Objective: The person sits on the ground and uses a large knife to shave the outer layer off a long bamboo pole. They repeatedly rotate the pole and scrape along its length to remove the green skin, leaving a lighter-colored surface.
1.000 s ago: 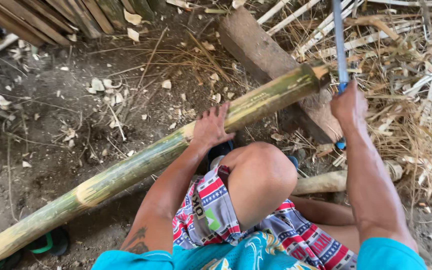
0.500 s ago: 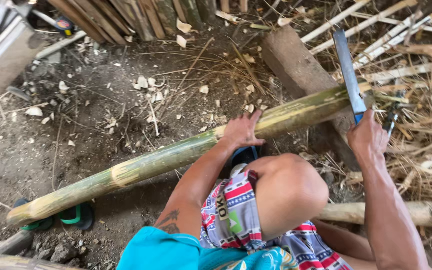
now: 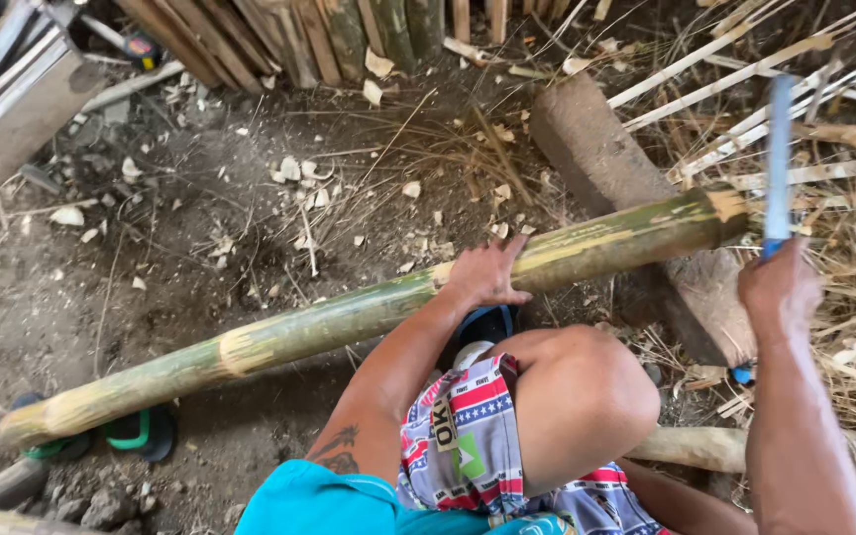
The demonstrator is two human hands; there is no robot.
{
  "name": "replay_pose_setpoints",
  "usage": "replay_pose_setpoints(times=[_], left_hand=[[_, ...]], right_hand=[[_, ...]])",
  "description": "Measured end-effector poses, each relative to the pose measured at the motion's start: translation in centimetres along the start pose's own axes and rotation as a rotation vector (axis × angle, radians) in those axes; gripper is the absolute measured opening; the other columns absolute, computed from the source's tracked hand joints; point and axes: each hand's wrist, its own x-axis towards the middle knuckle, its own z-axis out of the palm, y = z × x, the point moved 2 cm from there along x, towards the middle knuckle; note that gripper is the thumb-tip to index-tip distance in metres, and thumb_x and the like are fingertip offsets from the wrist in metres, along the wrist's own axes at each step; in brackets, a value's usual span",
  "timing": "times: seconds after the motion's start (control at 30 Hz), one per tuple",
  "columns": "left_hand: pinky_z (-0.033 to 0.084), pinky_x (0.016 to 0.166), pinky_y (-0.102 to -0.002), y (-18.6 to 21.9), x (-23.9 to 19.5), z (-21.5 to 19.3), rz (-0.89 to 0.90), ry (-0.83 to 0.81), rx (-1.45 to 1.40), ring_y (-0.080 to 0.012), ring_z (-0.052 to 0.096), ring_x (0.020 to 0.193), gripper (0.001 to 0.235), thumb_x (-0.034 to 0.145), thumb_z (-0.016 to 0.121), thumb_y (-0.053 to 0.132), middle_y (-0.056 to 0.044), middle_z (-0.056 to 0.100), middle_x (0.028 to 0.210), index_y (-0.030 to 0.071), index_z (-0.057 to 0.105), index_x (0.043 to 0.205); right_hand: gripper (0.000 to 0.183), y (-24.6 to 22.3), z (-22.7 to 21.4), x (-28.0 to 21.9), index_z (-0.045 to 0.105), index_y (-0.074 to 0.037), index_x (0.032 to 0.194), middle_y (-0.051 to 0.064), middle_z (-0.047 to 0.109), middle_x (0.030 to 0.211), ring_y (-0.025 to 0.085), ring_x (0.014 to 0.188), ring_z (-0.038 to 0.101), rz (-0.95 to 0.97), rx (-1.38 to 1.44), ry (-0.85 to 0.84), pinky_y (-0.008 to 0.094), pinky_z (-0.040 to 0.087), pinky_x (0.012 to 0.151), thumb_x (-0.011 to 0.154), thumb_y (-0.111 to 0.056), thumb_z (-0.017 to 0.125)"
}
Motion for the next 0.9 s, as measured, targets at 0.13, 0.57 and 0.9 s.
replay_pose_setpoints(times=[0.13,0.57,0.9], left_hand=[[0.056,0.092,-0.054,-1.9,0.9,0.5,0.011,-0.047,-0.018,-0.047,0.068,0.105,0.118,0.066,0.08,0.073,-0.027,0.063,0.124,0.02,0.029,0.159],[0.056,0.092,-0.051,-0.9,1.8,-1.5,-0.043,-0.184,0.028,-0.0406,0.069,0.103,0.116,0.068,0.077,0.075,-0.022,0.065,0.12,0.018,0.028,0.157],[0.056,0.087,-0.053,-1.5,2.0,-0.9,0.012,-0.083,0.029,-0.0427,0.069,0.102,0.115,0.066,0.078,0.075,-0.023,0.064,0.122,0.016,0.033,0.153]], right_hand=[[0.034,-2.8,2.4,-5.9,0.057,-0.006,0.126,0.028,0.07,0.104,0.049,0.095,0.07,-0.215,0.118,-0.038,0.059,0.055,0.074,0.096,-0.018,0.065],[0.029,-6.0,0.3,-5.2,0.053,0.0,0.122,0.027,0.071,0.089,0.047,0.081,0.07,-0.273,0.017,-0.082,0.057,0.054,0.069,0.098,-0.015,0.057],[0.027,-0.2,0.7,1.0,0.056,-0.001,0.122,0.028,0.071,0.103,0.044,0.092,0.072,-0.113,0.112,0.042,0.054,0.057,0.077,0.1,-0.018,0.058]])
